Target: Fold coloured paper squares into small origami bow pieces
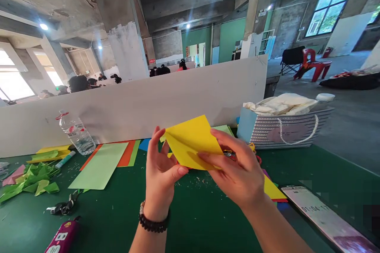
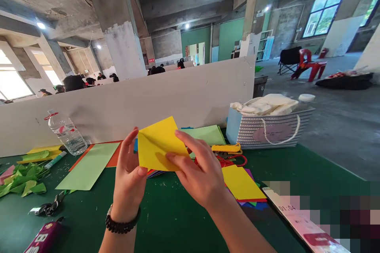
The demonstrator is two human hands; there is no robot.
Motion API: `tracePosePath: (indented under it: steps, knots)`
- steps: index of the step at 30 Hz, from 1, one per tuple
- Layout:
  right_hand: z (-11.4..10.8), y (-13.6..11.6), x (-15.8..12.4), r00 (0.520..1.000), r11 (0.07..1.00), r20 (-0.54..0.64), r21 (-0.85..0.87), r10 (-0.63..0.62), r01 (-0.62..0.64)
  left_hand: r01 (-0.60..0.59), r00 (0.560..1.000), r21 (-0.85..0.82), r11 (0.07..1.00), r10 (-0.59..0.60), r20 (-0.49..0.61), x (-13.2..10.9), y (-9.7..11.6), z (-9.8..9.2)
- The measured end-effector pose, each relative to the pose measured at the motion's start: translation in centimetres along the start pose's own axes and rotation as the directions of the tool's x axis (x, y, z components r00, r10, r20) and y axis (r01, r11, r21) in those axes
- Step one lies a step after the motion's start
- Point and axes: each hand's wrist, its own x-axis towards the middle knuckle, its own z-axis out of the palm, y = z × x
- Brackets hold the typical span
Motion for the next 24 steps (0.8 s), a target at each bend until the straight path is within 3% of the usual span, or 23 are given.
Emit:
tracePosePath:
  steps: [3, 7, 11, 16, 19, 21, 24]
  knots:
    - [0.4, -0.3, 0.0, 1.0, 1.0, 0.012, -0.003, -0.029, 0.029, 0.092, 0.987, -0.063, 0.994, -0.083, 0.135, -0.1, 0.2, 0.1]
    - [0.1, -0.4, 0.3, 0.996, 0.997, 0.053, 0.006, -0.074, 0.073, 0.19, 0.976, -0.096, 0.977, -0.178, 0.122, -0.2, 0.7, -0.7]
    - [-1.3, -0.7, 0.5, 0.981, 0.976, 0.035, -0.094, -0.193, 0.195, 0.282, 0.946, -0.125, 0.951, -0.255, 0.199, -0.2, 1.5, -2.0]
    - [-3.9, -0.9, -0.6, 0.953, 0.943, 0.06, -0.134, -0.298, 0.303, 0.434, 0.887, -0.34, 0.834, -0.331, 0.321, -1.2, 1.9, -2.3]
    - [-4.6, -0.2, -2.3, 0.956, 0.964, 0.122, 0.017, -0.267, 0.267, 0.58, 0.795, -0.383, 0.719, -0.397, 0.459, -2.4, 0.9, -1.6]
    - [-4.2, 0.4, -3.8, 0.969, 0.979, 0.185, 0.15, -0.166, 0.139, 0.682, 0.712, -0.386, 0.621, -0.444, 0.544, -3.4, -0.4, -1.0]
    - [-2.9, 1.2, -6.0, 0.96, 0.955, 0.28, 0.288, -0.008, -0.076, 0.756, 0.649, -0.379, 0.534, -0.529, 0.548, -4.8, -2.8, -0.8]
